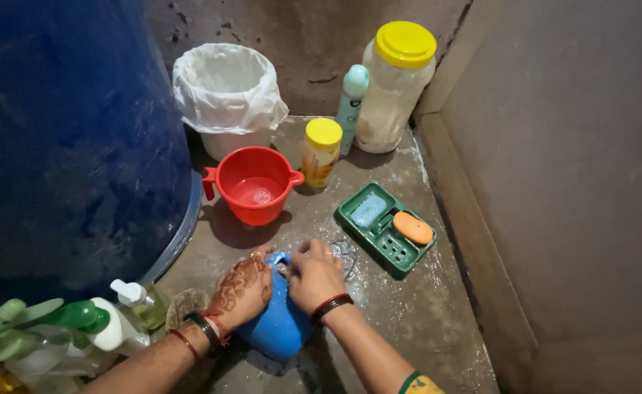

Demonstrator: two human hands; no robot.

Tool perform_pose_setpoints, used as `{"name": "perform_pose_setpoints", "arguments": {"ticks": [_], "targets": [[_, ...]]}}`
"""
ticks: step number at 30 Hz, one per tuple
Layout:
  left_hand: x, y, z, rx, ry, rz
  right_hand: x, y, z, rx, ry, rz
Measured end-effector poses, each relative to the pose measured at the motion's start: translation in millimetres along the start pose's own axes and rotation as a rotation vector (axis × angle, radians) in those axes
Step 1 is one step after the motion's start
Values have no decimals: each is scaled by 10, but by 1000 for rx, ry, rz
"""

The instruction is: The person washes a blue plastic container by scrubbing it with a brush and applying soap from a dish, then rinses it with water from a red bucket.

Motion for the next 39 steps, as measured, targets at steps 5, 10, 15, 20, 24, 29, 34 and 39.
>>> {"name": "perform_pose_setpoints", "arguments": {"ticks": [5, 10, 15, 20, 24, 29, 34, 39], "targets": [[129, 158, -33, 96, -46, 104, 41, -28, -543, -200, 438, -32], [167, 194, -54, 139, -88, 177, 188, 278, -713, -100, 478, 121], [207, 218, -20, 73, -72, 112, 348, 255, -813, -148, 379, 111], [206, 309, 103, 64, -134, 116, 393, 3, -714, -42, 309, 18], [250, 489, 173, 116, -10, 24, 405, 62, -335, 393, -14, -72], [230, 479, 255, 152, 22, 48, 272, 292, -384, 473, 173, 112], [246, 349, 146, 162, -59, 56, 161, 97, -156, 388, -168, 68], [272, 347, 60, 212, -54, 66, 136, 129, -124, 409, 8, 13]]}}
Point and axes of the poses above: each hand's wrist, its own x-axis towards the middle knuckle, its own y-axis out of the palm, z = x × y, the point moved 7 cm from there along x, towards the middle knuckle, and after that the axes turned 14 degrees about -z, right-handed, at the moved point
